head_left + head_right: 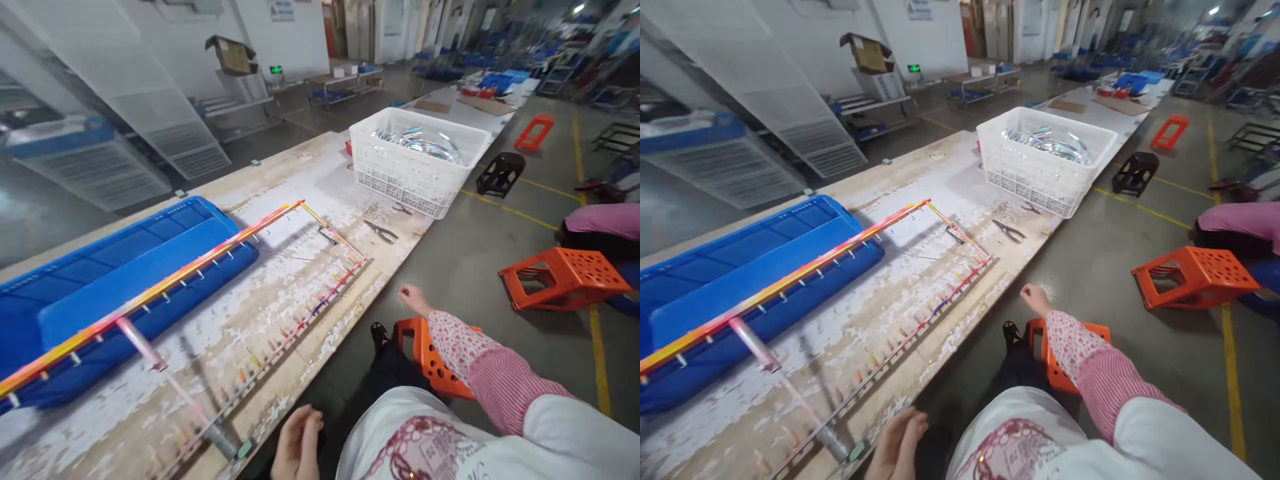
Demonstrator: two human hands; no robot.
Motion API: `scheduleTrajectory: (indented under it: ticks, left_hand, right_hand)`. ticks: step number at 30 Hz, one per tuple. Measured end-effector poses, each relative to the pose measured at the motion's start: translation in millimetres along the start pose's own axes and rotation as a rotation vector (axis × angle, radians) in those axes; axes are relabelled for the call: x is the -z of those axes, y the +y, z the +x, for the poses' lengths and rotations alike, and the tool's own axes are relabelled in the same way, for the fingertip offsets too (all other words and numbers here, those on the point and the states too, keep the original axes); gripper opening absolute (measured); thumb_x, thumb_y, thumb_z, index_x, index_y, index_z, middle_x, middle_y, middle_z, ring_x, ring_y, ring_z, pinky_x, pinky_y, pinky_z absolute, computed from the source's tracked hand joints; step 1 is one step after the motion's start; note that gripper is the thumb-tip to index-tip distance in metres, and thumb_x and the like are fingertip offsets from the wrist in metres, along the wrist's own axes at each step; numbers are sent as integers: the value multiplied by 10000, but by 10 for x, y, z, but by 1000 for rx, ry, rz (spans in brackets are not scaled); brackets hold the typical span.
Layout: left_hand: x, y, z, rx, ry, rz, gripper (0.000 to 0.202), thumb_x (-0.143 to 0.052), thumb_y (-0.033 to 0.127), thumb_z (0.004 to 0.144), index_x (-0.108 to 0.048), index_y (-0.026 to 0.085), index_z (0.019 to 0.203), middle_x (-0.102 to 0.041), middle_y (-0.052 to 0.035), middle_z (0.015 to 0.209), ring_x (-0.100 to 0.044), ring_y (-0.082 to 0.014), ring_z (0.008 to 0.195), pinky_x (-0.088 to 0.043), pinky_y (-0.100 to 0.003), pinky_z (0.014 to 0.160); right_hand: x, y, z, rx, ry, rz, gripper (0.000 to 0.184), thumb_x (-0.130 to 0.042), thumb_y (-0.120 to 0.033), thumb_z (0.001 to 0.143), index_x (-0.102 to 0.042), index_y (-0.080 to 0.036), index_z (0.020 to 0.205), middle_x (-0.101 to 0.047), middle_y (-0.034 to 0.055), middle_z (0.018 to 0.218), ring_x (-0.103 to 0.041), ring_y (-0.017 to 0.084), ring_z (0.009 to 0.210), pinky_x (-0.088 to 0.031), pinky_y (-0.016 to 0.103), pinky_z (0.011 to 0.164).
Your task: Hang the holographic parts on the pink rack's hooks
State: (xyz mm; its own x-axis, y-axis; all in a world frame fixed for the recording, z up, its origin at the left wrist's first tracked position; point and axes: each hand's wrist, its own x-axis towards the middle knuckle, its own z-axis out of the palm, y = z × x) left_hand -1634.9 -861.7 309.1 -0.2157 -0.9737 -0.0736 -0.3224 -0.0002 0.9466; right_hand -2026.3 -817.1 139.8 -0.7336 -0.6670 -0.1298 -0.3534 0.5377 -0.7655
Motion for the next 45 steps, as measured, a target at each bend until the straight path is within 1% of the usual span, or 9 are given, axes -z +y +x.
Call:
scheduleTrajectory:
  ticks: [4, 8, 11, 18, 23, 30, 36, 41, 45]
  left_hand:
    - [-959, 175, 607, 88, -238, 35, 478, -654, 556, 786, -610, 150, 1036, -680, -94, 960, -657, -222, 907, -551, -324, 821]
    - [-1588, 559, 959, 87, -265, 106, 438, -597, 521, 842, -606, 149, 1073, -677, -112, 1020, -651, -225, 935, -519, -348, 860]
    - [-1788, 662, 1093, 125, -214, 151, 427, -583, 517, 848, -610, 148, 1061, -685, -107, 995, -652, -221, 905, -514, -345, 830]
    - [-1886, 475, 1360, 252, -104, 211, 471, -566, 544, 820, -615, 127, 1034, -683, -112, 936, -643, -229, 849, -501, -367, 801]
    - [-1987, 430, 1628, 217, -69, 247, 443, -546, 496, 826, -612, 110, 1034, -670, -115, 917, -633, -217, 835, -497, -367, 800]
    - [-2235, 434, 2138, 51, -164, 436, 340, -509, 266, 863, -591, 100, 1147, -690, -132, 1046, -657, -207, 827, -505, -369, 810]
    - [-2431, 397, 2464, -7, -170, 507, 357, -535, 153, 855, -558, 62, 1199, -688, -136, 1038, -652, -198, 781, -497, -400, 873]
    - [-2259, 244, 2418, -117, -38, 501, 295, -591, 207, 837, -586, 76, 1101, -640, -125, 978, -623, -233, 872, -494, -398, 863]
    - [-2162, 173, 2466, -2, -159, 474, 393, -605, 230, 863, -537, 71, 1215, -681, -129, 989, -656, -212, 857, -483, -345, 834]
  right_hand:
    - [554, -199, 1379, 63, 56, -106, 246, -539, -245, 877, -648, -137, 1069, -621, 117, 1131, -529, 239, 1107, -376, 358, 1004]
    - [688, -334, 2290, 164, 12, -296, 423, -681, -328, 801, -616, -160, 1183, -521, 147, 1277, -433, 308, 1203, -344, 428, 1035]
    - [584, -369, 2576, 229, -34, -450, 497, -738, -410, 751, -617, -187, 1180, -469, 150, 1329, -400, 345, 1208, -351, 452, 1005]
    - [569, -430, 2856, 284, -69, -446, 158, -635, -244, 757, -629, -127, 862, -556, 161, 1017, -481, 280, 981, -389, 387, 903]
    - [665, -575, 2828, -254, -379, 361, 109, -478, -236, 809, -483, -182, 714, -489, 25, 638, -480, 164, 648, -451, 295, 666]
    - [720, -445, 1989, -418, -646, 912, 265, -707, -365, 707, -601, -159, 835, -643, 68, 881, -569, 128, 726, -491, 220, 641]
    - [854, -566, 1472, -167, -787, 817, 255, -745, -302, 654, -642, -164, 841, -629, 62, 1104, -581, 155, 893, -466, 275, 798]
    - [919, -832, 1402, 227, -770, 428, 221, -551, -190, 732, -657, -164, 925, -606, 84, 1186, -556, 229, 1094, -416, 369, 948]
    - [911, -1068, 1407, 578, -682, 90, 411, -457, -74, 719, -642, -161, 1076, -546, 120, 1268, -525, 241, 1169, -417, 404, 988]
